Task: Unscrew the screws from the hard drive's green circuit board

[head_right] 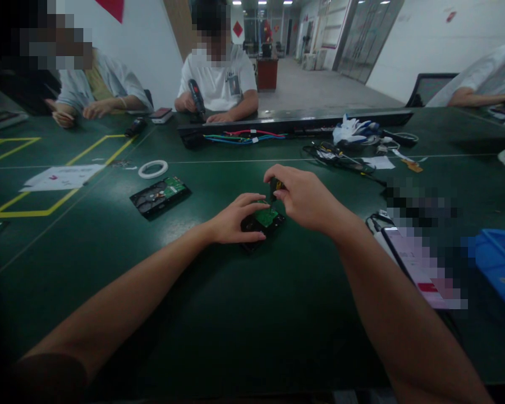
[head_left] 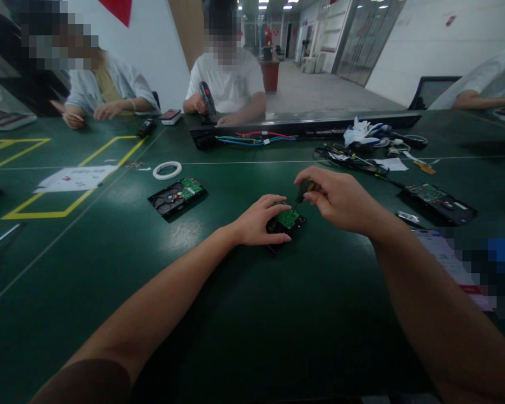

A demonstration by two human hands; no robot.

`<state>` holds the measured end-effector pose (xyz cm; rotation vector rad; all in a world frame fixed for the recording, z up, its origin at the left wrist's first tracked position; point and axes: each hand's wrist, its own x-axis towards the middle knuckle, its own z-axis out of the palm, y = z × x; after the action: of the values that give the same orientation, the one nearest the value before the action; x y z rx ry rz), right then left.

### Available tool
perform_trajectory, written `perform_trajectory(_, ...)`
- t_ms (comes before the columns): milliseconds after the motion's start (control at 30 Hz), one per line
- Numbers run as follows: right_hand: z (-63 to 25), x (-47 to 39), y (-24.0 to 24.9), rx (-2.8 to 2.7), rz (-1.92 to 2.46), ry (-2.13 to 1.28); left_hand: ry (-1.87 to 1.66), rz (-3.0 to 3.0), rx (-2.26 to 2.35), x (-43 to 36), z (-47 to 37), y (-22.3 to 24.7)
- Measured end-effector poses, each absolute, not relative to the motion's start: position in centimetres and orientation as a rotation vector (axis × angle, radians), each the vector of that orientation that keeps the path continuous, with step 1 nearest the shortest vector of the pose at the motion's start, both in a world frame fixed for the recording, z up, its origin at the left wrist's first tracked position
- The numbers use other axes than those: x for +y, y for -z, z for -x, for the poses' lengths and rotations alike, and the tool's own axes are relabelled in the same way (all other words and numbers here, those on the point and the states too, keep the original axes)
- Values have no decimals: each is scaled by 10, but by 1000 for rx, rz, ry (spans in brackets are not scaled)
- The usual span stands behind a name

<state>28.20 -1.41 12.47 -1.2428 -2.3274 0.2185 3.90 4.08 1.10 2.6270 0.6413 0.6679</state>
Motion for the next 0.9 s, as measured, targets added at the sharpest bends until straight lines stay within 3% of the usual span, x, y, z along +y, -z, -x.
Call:
perform_trajectory(333,-283,-19,-129,-2293,1300,-131,-805,-2394,910,52,-40,6)
perform_trajectory(900,-281,-19,-131,-2324,1250,-125,-800,-2384,839,55,-41,13)
